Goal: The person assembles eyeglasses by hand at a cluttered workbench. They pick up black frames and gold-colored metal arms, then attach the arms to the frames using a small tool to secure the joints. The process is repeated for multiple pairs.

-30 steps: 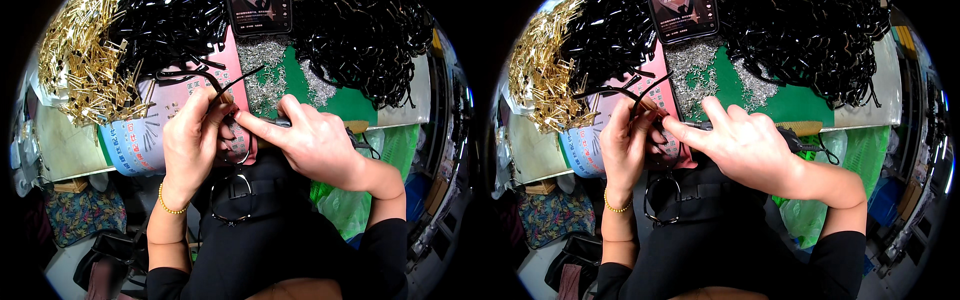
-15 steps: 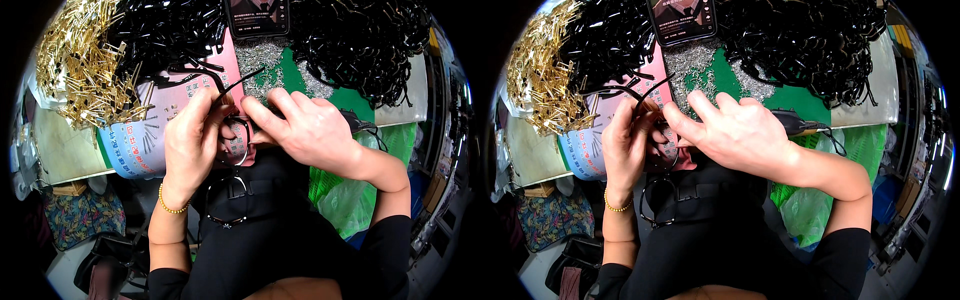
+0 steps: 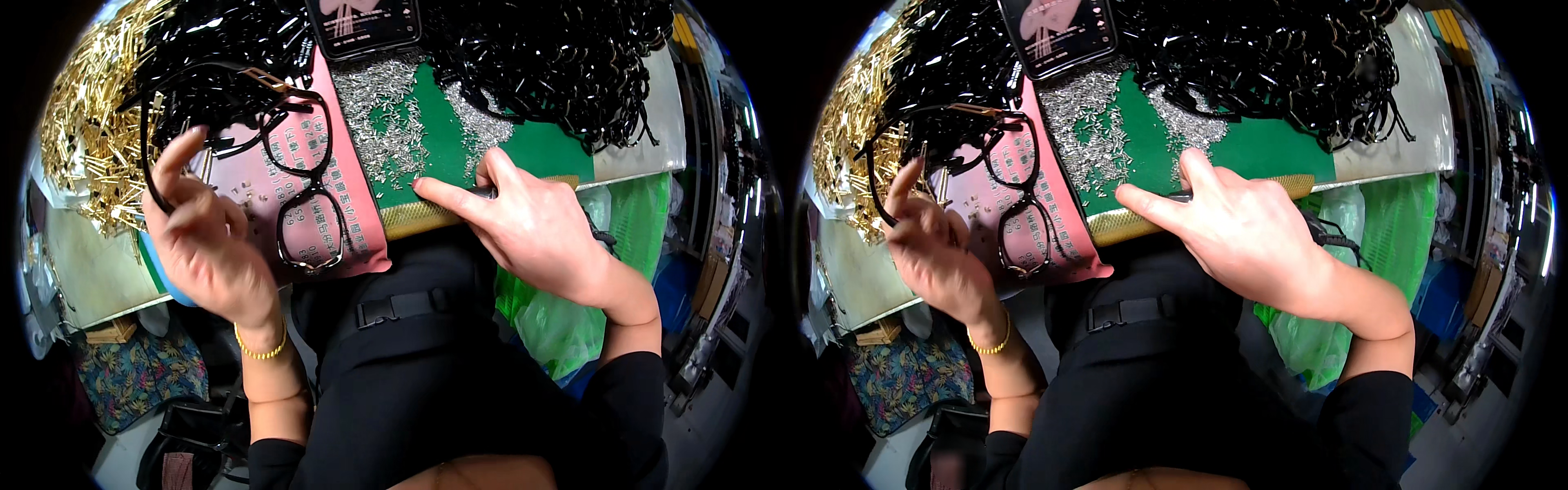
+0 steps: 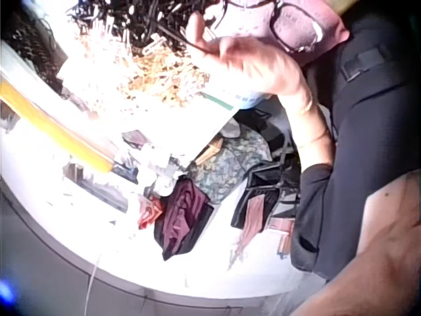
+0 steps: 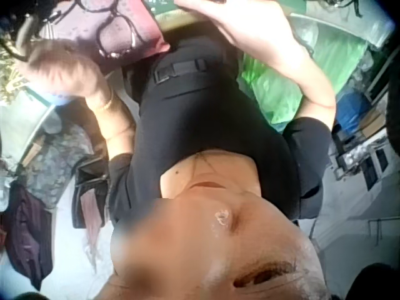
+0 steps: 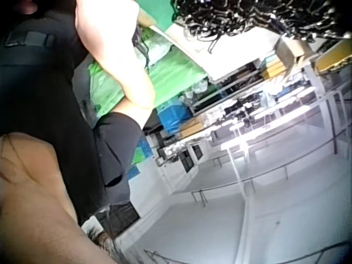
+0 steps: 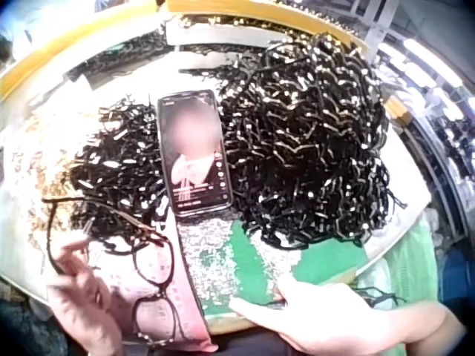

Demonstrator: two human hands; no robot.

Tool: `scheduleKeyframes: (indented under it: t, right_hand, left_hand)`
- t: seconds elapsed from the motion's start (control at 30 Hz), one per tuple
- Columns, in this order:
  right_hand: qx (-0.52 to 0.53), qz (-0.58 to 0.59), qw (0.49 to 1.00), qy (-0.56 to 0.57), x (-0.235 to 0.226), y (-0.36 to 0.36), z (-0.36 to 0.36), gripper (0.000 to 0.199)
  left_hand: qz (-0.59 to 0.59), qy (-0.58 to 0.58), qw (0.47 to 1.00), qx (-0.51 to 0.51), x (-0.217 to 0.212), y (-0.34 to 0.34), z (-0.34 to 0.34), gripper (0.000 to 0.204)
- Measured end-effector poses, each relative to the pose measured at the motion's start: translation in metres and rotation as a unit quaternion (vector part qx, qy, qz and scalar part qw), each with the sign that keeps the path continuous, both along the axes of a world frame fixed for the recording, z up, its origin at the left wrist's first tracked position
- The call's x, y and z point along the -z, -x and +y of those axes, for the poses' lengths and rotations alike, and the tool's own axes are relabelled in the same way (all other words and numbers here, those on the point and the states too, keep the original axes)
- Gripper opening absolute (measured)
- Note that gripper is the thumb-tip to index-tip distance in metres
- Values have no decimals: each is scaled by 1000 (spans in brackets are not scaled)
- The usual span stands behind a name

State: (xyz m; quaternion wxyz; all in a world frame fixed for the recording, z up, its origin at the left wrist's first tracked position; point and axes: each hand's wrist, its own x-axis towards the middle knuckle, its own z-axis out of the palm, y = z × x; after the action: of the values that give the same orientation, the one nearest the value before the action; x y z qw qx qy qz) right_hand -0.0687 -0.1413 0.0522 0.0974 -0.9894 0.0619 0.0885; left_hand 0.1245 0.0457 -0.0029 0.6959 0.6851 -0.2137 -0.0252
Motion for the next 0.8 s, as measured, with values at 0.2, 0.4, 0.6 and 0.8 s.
scheduleKeyframes:
  t: [0.2, 0.4, 0.6, 0.8]
  right_hand:
    - [-23, -12, 1000, -3, 5, -1, -5, 57]
    - [-48, -11, 999, 22, 8, -4, 0, 63]
    - [-43, -15, 999, 4, -2, -10, 5, 64]
    - [-71, -36, 986, -150, -7, -25, 18, 67]
  left_hand:
    - [20, 67, 997, 28, 9, 21, 45, 30]
    - [-247, -312, 916, 46, 26, 18, 77, 10]
    - [-370, -171, 904, 129, 0, 33, 82, 33]
    - [-320, -203, 900, 216, 19, 40, 48, 25]
